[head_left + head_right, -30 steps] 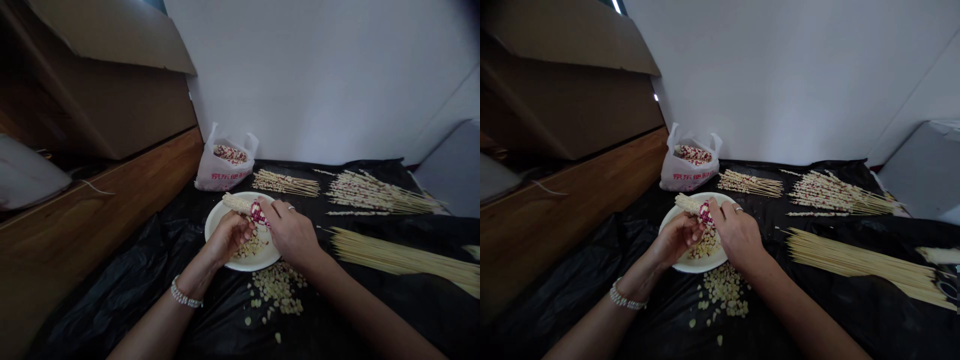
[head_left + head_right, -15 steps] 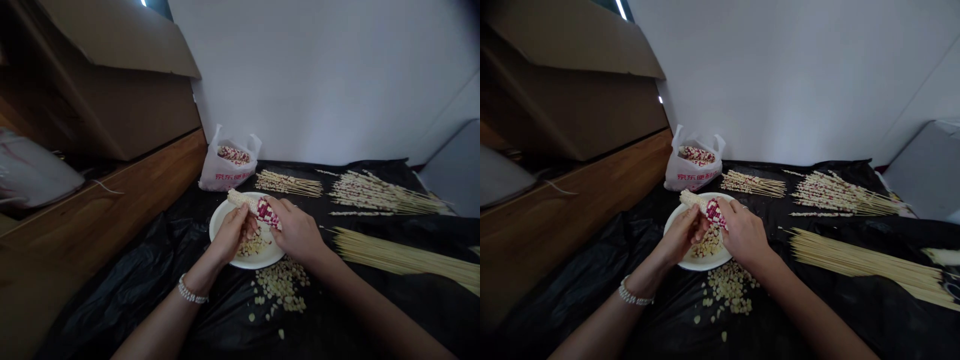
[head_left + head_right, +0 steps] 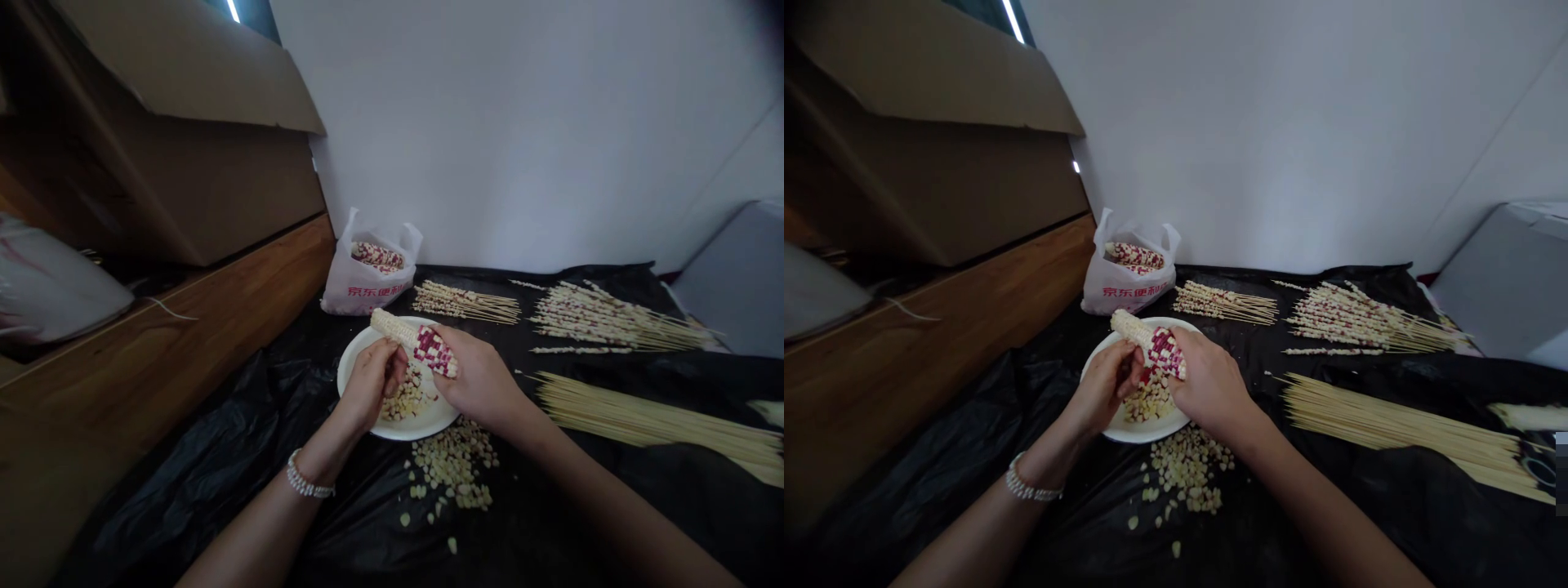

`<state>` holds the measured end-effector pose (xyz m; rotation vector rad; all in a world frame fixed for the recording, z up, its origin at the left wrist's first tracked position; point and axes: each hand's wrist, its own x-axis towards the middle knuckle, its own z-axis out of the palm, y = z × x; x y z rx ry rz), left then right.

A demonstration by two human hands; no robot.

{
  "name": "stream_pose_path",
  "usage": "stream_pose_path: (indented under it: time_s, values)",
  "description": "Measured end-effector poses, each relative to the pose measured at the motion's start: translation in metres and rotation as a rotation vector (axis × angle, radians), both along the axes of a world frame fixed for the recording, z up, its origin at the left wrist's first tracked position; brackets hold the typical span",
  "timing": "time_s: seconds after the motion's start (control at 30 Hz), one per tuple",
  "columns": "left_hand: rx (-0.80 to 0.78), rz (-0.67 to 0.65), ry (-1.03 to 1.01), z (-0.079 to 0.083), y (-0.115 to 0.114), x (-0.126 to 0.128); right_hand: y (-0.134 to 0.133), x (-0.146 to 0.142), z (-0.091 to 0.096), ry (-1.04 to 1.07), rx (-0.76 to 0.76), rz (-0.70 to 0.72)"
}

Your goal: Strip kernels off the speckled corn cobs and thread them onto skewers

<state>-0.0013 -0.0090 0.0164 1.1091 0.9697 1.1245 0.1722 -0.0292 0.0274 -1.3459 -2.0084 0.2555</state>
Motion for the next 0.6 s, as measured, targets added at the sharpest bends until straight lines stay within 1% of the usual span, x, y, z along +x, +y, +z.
stream_pose_path:
  time_s: [0.07, 0.13, 0.3, 0.4, 0.47, 0.53, 0.6]
  values:
    - [-0.08, -0.091, -0.027, 0.002, 0.0, -0.001, 0.0, 0.001, 0.0, -0.019, 0.017, 0.0]
    - [-0.097, -0.141, -0.017, 0.002, 0.001, -0.002, -0.002, 0.001, 0.0, -0.038, 0.012, 0.004]
    - [-0.031, -0.124, -0.051, 0.001, 0.0, -0.003, -0.005, -0.001, 0.0, -0.059, -0.033, 0.06]
    - [-0.028, -0.147, -0.053, 0.0, -0.001, -0.003, -0.007, -0.003, 0.001, -0.07, -0.041, 0.069]
    - [-0.054, -0.161, -0.044, -0.001, -0.001, -0.003, -0.009, -0.004, 0.002, -0.088, -0.054, 0.058]
    - [-0.077, -0.122, -0.03, -0.003, -0.001, -0.002, -0.011, -0.006, 0.003, -0.077, -0.078, 0.058]
    - [-0.058, -0.022, -0.02, -0.004, 0.0, -0.001, -0.012, -0.009, 0.004, -0.027, -0.101, 0.073]
